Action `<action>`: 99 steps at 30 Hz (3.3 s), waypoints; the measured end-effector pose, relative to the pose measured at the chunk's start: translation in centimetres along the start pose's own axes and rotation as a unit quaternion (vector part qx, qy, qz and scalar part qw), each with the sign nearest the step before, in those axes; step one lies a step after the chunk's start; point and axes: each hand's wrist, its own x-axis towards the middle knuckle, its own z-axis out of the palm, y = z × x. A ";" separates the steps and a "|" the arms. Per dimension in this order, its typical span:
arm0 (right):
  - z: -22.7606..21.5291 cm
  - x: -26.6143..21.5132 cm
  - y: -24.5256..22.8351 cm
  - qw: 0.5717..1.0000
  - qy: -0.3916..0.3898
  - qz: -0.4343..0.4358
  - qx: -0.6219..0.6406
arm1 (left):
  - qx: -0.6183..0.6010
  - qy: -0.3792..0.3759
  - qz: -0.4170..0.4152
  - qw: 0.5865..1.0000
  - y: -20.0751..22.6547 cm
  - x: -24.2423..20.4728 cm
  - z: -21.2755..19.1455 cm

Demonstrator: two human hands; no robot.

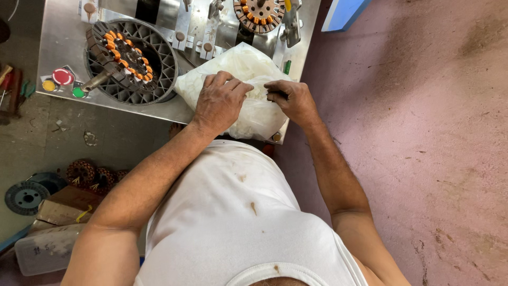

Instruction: The person inserts small white plastic spacers into the slots of a motor stator, using a green-handled screwdriver to press them into place. They retrieve more spacers from a plastic bag and continue inserting them one by one into the stator slots.

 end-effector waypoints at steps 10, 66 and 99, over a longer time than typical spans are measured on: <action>3.2 1.2 -0.6 0.950 -0.001 -0.101 -0.295 | -0.015 -0.051 0.019 0.998 1.5 -1.5 -2.4; 8.5 1.8 -26.3 0.979 0.079 -0.155 0.103 | -0.371 -0.047 -0.135 0.917 -9.8 -3.5 -25.0; 7.6 3.1 -24.6 0.972 0.073 -0.164 0.152 | -0.423 0.029 -0.201 0.883 -8.1 -4.0 -22.5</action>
